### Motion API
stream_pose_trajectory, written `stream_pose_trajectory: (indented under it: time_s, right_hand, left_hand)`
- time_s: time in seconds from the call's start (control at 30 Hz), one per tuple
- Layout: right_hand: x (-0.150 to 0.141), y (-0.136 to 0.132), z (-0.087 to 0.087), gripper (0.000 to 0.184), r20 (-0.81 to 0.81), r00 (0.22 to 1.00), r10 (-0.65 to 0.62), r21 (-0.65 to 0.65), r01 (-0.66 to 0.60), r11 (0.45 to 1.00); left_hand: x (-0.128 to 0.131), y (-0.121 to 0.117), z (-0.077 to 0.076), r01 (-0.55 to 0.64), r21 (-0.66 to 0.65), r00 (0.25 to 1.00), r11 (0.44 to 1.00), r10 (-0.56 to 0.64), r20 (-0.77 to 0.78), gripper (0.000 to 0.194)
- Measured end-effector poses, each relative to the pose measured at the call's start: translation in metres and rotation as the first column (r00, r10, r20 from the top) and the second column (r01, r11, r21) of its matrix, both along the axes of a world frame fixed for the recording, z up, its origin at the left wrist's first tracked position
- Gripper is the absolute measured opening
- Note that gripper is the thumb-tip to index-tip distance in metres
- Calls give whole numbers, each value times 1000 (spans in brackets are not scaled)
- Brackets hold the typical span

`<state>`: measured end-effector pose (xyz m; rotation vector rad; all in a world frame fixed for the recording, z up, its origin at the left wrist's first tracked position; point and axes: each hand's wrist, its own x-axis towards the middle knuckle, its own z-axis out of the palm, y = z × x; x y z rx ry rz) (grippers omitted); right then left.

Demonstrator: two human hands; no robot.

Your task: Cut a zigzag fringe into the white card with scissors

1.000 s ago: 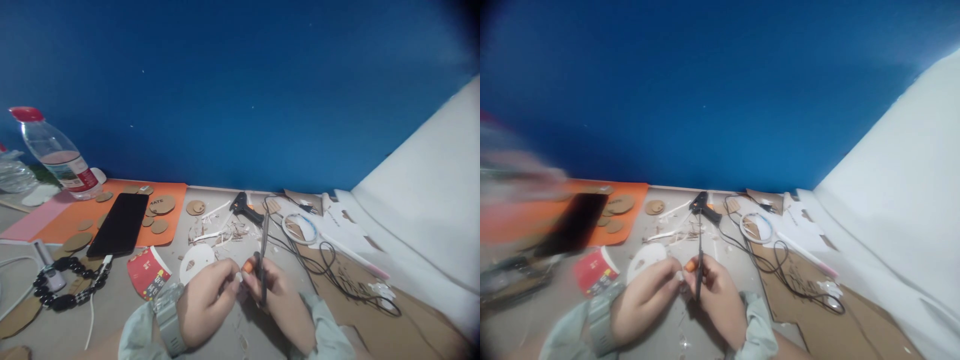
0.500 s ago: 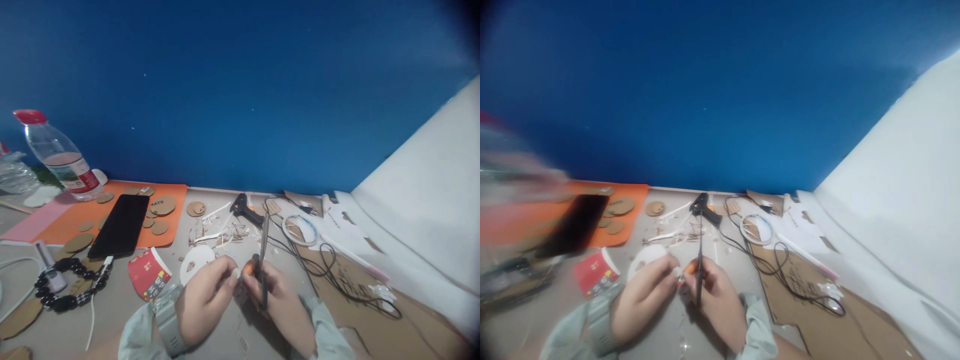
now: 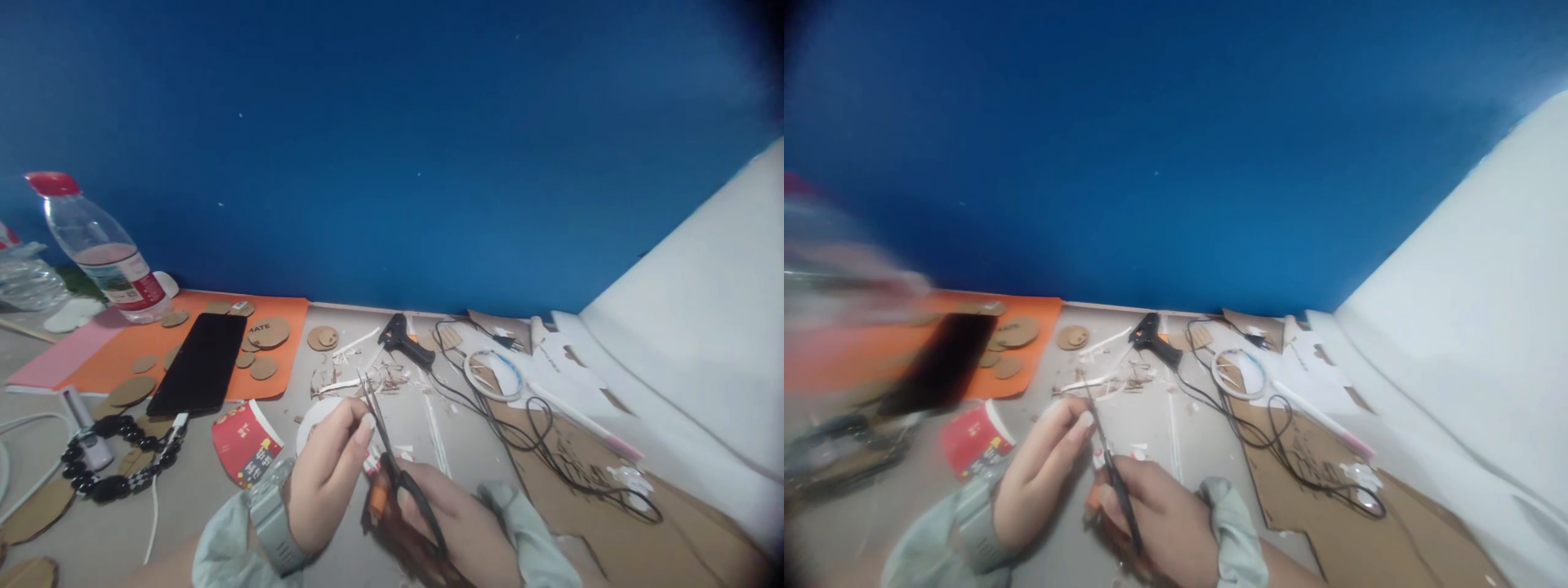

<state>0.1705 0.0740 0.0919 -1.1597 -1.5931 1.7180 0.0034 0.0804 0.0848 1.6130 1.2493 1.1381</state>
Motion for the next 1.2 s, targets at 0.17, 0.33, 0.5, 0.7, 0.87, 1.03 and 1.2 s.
stream_pose_trajectory:
  time_s: [0.17,0.33,0.5,0.7,0.87,1.03,1.2]
  right_hand:
    - [-2,2,12,51,39,993,111,-17,-110,994]
    - [2,0,8,48,102,991,87,95,-97,991]
    - [4,-1,-4,48,208,974,93,32,-102,994]
    - [4,4,-1,41,239,958,159,-21,-159,987]
    - [6,7,2,33,297,942,159,-36,-155,987]
    - [4,6,7,29,234,965,120,-130,-91,987]
    - [1,6,8,36,187,975,120,-160,-91,983]
  left_hand:
    - [0,-1,1,7,-5,1000,1000,-7,10,24]
    - [1,-1,0,6,-34,1000,999,-5,5,27]
    - [1,2,-4,-15,-43,997,999,12,-73,26]
    - [1,4,-3,-39,-71,990,997,29,-137,26]
    - [2,4,-2,-58,-118,986,991,39,-160,29]
    - [2,6,-2,-55,-129,985,990,33,-169,30]
    - [2,6,-3,-51,-122,982,991,27,-186,29]
